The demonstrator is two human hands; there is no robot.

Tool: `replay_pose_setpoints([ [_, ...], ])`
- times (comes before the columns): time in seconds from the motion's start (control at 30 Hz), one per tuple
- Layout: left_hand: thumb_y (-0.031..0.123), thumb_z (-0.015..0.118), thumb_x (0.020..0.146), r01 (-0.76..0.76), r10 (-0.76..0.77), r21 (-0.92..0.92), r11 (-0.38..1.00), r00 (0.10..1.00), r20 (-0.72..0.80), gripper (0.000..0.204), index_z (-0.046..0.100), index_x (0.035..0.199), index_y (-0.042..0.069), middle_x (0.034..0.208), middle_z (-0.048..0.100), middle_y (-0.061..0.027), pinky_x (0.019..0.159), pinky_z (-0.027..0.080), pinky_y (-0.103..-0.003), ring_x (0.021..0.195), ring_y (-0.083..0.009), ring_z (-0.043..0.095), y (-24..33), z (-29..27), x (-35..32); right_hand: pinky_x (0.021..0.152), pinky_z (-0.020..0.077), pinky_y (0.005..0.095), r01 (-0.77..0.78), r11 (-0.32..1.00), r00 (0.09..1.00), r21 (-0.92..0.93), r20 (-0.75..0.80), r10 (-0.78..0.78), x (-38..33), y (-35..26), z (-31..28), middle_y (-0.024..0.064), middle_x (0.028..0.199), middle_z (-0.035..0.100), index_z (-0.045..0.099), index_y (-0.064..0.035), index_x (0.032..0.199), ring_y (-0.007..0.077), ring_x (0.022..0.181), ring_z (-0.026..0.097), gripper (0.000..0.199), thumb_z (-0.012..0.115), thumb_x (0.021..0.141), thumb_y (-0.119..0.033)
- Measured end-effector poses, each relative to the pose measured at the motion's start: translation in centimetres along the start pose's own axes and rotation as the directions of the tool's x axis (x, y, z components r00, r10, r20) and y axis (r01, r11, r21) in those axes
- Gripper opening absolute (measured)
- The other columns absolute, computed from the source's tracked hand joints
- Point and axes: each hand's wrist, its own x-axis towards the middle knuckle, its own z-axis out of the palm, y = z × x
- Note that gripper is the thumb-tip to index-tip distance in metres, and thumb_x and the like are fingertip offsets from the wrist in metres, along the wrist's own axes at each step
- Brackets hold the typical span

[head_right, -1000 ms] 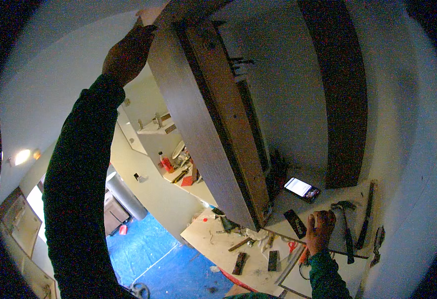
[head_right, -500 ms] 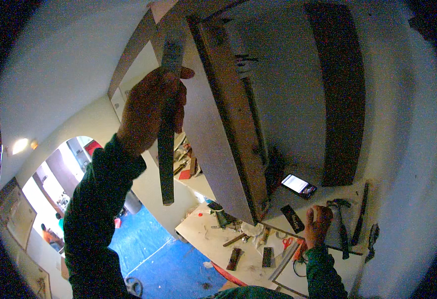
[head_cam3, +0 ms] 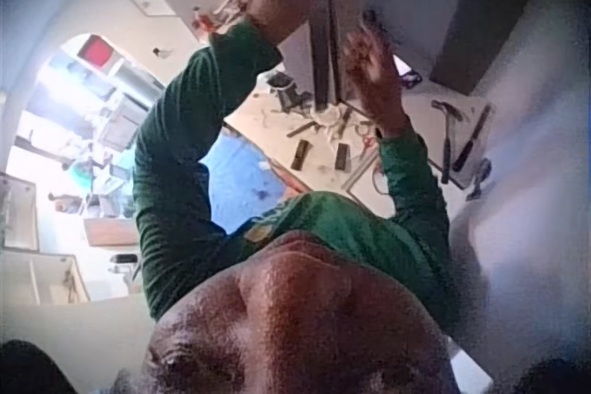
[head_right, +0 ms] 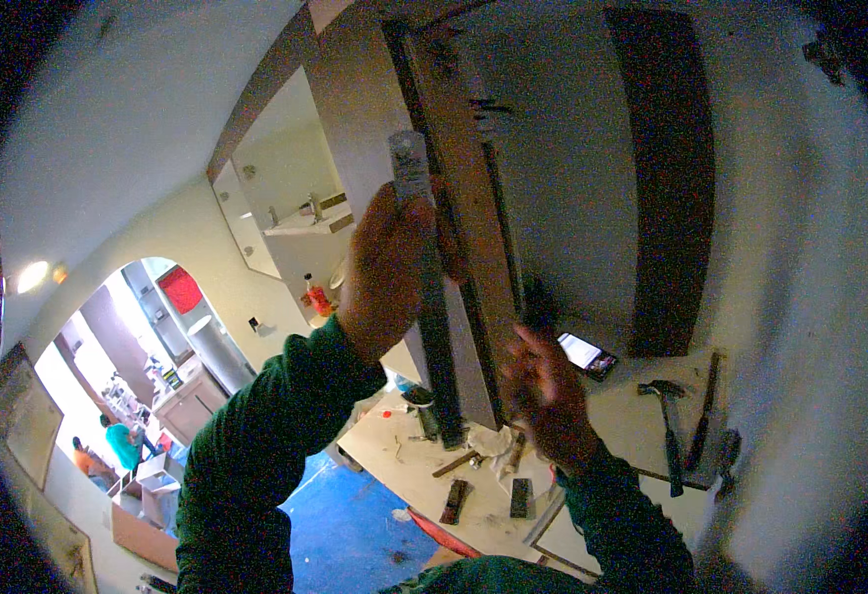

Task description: The person aligns a wooden cabinet door with its frame and repeatedly uses a metal file to smooth the door edge. They hold the door steady with one hand while filing with the other, then reposition the file and continue smoothing the same edge.

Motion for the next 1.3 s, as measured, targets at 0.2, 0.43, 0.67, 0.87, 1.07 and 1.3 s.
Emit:
replay_pose_setpoints([
  [0.2,0.018,0.043,0.102,-0.076,0.11,0.27,0.96,0.988,-0.113,0.02,0.051,0.1,0.0,0.083,0.069,-0.0154,0.065,0.053,-0.036,0.076,-0.0235,0.069,-1.2,2.6,1.7,0.109,0.0335,0.0411,0.32,0.922,0.947,-0.218,0.084,-0.309,6.5,-5.4,3.0,0.0242,0.147,0.035,0.02,-0.0038,0.154,0.0334,0.134,0.035,0.078,0.065,0.092,-0.018],
  [0.43,0.018,0.049,0.098,-0.197,0.266,0.389,0.9,0.955,-0.133,0.019,0.052,0.1,-0.001,0.087,0.069,-0.0203,0.071,0.053,-0.043,0.084,-0.0381,0.07,-1.0,-0.4,5.2,0.075,0.0492,0.0311,0.437,0.751,0.884,-0.496,0.083,-0.46,11.1,-7.8,2.4,0.017,0.11,0.06,0.033,-0.0074,0.149,0.0165,0.085,0.059,0.058,0.057,0.099,-0.023],
  [0.67,0.022,0.054,0.096,-0.239,0.319,0.38,0.894,0.934,-0.161,0.023,0.056,0.101,-0.001,0.092,0.068,-0.0216,0.078,0.051,-0.044,0.091,-0.0398,0.067,-1.9,-1.8,7.8,0.098,0.0465,0.0394,0.709,0.355,0.62,-0.61,0.299,-0.725,17.0,-10.6,0.2,0.0238,0.125,0.059,0.041,-0.005,0.144,0.0372,0.116,0.06,0.049,0.053,0.096,-0.005],
  [0.87,0.035,0.054,0.096,-0.358,0.533,0.585,0.728,0.832,-0.155,0.053,0.049,0.137,0.004,0.135,0.053,-0.0248,0.11,0.032,-0.047,0.133,-0.0393,0.042,-4.4,-2.4,10.3,0.095,0.0481,0.037,0.674,0.289,0.623,-0.68,0.311,-0.718,22.0,-13.4,-2.7,0.0193,0.12,0.063,0.047,-0.004,0.139,0.0296,0.111,0.062,0.04,0.052,0.1,-0.012],
  [1.07,0.042,0.052,0.096,-0.195,0.582,0.829,0.524,0.793,-0.181,0.068,0.034,0.152,0.009,0.161,0.025,-0.0161,0.121,0.009,-0.052,0.148,-0.0352,0.021,-10.0,-3.2,11.2,0.07,0.0511,0.0361,0.601,0.303,0.694,-0.739,0.296,-0.656,24.0,-15.3,-4.2,0.0131,0.095,0.064,0.049,-0.009,0.139,0.0218,0.078,0.061,0.038,0.051,0.103,-0.021],
  [1.3,0.044,0.053,0.095,-0.208,0.599,0.814,0.542,0.775,-0.2,0.068,0.036,0.151,0.011,0.16,0.027,-0.0156,0.121,0.009,-0.051,0.149,-0.0336,0.022,-10.3,-3.5,10.8,0.062,0.0525,0.0325,0.66,0.092,0.496,-0.745,0.341,-0.799,27.4,-16.7,-3.7,0.0089,0.087,0.067,0.05,-0.0075,0.135,0.0146,0.066,0.063,0.035,0.05,0.103,-0.022],
])
